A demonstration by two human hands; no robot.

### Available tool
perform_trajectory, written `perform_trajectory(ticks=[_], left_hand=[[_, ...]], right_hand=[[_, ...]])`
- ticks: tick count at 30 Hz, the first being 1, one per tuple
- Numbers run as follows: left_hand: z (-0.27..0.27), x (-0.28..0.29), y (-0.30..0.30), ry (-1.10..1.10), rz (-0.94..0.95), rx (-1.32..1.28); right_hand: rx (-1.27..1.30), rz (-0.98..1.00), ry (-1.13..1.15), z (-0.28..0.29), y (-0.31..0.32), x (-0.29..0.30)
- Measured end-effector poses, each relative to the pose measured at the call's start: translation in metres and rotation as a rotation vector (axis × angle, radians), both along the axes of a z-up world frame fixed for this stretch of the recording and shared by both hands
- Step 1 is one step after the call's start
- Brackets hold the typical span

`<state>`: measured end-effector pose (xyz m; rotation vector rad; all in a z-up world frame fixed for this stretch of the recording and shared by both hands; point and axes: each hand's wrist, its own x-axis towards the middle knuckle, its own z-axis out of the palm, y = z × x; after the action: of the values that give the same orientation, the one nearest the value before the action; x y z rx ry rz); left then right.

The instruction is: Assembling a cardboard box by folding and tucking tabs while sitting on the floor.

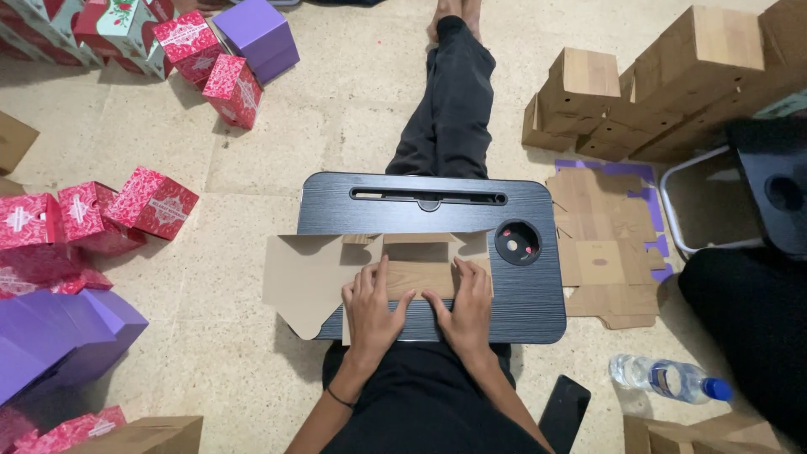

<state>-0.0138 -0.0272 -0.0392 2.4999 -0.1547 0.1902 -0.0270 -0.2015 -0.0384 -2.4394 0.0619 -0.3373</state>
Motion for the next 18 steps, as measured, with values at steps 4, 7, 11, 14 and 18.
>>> perform_trajectory(ticks=[4, 7, 11, 14, 18], left_hand=[[0.001, 0.001, 0.002, 0.032, -0.019, -0.042], [-0.003, -0.002, 0.003, 0.053, -0.018, -0.053], [-0.003, -0.001, 0.003, 0.068, -0.02, -0.066], [0.004, -0.002, 0.004, 0.078, -0.02, -0.088], [0.011, -0.001, 0.011, 0.088, -0.008, -0.17]], right_hand=[[0.035, 0.002, 0.003, 0.002, -0.002, -0.001], [0.028, 0.019, 0.006, -0.006, -0.004, -0.003], [0.035, 0.023, 0.0, -0.015, -0.008, -0.003], [0.046, 0.027, 0.006, -0.012, -0.009, -0.003], [0.072, 0.024, 0.027, -0.006, -0.009, -0.005]])
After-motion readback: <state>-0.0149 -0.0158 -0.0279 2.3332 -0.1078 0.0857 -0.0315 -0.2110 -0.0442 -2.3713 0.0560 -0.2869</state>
